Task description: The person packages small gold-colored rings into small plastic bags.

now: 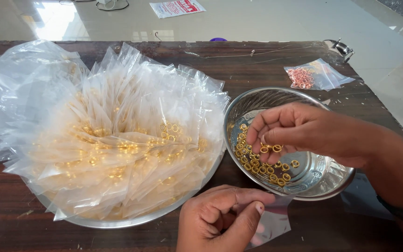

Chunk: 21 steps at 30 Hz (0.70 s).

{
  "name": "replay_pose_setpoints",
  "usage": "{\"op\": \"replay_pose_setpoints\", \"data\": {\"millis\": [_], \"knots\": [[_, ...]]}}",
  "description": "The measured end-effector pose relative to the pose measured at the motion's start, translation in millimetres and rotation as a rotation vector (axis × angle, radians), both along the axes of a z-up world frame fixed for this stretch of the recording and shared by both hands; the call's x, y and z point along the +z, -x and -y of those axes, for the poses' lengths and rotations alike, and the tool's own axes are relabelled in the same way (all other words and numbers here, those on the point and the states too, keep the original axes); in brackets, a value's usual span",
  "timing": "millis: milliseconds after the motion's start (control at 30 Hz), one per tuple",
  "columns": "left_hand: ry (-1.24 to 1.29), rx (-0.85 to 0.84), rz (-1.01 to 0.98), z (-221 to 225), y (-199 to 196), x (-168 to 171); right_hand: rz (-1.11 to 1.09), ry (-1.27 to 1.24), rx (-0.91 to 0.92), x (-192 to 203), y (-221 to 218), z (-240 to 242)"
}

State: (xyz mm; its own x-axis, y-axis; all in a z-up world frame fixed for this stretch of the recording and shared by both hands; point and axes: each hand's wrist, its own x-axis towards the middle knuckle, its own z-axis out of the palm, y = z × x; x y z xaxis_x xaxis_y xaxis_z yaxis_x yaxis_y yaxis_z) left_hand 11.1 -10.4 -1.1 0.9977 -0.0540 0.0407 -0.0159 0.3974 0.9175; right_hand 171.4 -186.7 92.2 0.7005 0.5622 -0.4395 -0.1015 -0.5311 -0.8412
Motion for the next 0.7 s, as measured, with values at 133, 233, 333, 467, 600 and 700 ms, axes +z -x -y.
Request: {"op": "replay_pose_setpoints", "data": {"millis": [133,233,333,467,600,700], "knots": [[-0.050,-0.006,-0.018,-0.3,-0.8,-2.6,0.003,-0.117,0.238,0.6,1.5,-1.6],[-0.108,-0.012,-0.015,-0.9,-1.6,-0.7,-0.024,-0.084,0.243,5.5,4.8,-7.6],[-0.136,-0.017,-0.030,-1.2,-1.3,1.1,-0.048,-0.048,0.210,-2.1,-1.3,-1.5],[-0.145,-0.027,-0.043,-0.6,-1.6,0.8,-0.051,-0.087,0.190,-6.7,-7.4,2.7],[-0.139,-0.028,-0.042,1.0,-1.6,0.4,-0.096,-0.207,0.183,-8.7,-9.4,5.7],[-0.129,-0.024,-0.045,0.5,-1.6,1.0,-0.104,-0.262,0.162,-8.4,-9.0,5.1]]}}
